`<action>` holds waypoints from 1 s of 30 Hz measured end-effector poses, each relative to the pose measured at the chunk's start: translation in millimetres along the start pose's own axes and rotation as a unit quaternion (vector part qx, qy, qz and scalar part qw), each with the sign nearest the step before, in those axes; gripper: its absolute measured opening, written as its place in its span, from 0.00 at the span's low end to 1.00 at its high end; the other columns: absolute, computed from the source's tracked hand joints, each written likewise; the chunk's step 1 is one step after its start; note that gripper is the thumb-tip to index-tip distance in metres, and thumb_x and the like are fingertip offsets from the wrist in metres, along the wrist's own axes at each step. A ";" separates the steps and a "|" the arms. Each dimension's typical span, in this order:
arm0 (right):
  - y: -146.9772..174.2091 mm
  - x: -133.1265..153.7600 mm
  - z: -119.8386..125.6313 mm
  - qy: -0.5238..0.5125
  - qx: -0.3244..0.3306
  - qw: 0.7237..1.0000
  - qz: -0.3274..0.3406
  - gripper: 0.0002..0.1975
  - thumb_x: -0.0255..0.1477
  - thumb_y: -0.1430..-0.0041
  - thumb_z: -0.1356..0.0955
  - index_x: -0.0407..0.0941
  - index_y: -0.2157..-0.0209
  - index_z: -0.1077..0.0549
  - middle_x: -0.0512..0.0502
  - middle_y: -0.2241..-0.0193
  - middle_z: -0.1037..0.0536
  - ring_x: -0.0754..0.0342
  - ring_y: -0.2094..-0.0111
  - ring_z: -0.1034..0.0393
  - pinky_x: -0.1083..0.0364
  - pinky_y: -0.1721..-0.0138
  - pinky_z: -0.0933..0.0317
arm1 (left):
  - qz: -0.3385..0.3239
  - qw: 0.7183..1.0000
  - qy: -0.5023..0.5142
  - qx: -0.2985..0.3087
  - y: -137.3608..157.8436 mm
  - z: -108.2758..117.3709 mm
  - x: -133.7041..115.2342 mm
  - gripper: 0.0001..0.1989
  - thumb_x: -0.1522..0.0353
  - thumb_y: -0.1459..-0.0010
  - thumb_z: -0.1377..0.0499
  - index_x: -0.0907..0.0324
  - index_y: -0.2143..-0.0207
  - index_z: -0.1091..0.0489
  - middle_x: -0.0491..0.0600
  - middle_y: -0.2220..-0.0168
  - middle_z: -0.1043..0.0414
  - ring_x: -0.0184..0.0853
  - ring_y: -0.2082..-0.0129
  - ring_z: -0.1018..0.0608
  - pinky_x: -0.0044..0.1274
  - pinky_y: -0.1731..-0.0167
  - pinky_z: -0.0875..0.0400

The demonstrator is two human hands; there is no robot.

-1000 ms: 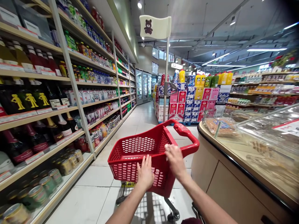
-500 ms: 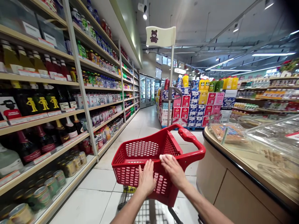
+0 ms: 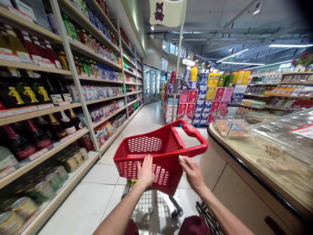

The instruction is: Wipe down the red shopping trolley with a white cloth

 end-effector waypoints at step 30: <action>-6.5 -0.5 -1.0 0.027 -0.042 0.997 -0.054 0.15 0.23 0.42 0.42 0.47 0.57 0.30 0.43 0.57 0.30 0.49 0.50 0.42 0.49 0.55 0.44 | -0.006 1.000 -0.002 -0.009 1.9 1.3 2.0 0.38 0.69 0.55 0.53 0.61 0.40 0.63 0.45 0.38 0.66 0.37 0.39 0.60 0.44 0.44 0.61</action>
Point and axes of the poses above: each hand's wrist, its own y-axis away from the middle knuckle, its own z-axis out of the back of the hand, x = y × z, the point moved 3 cm from there along -y, towards the middle knuckle
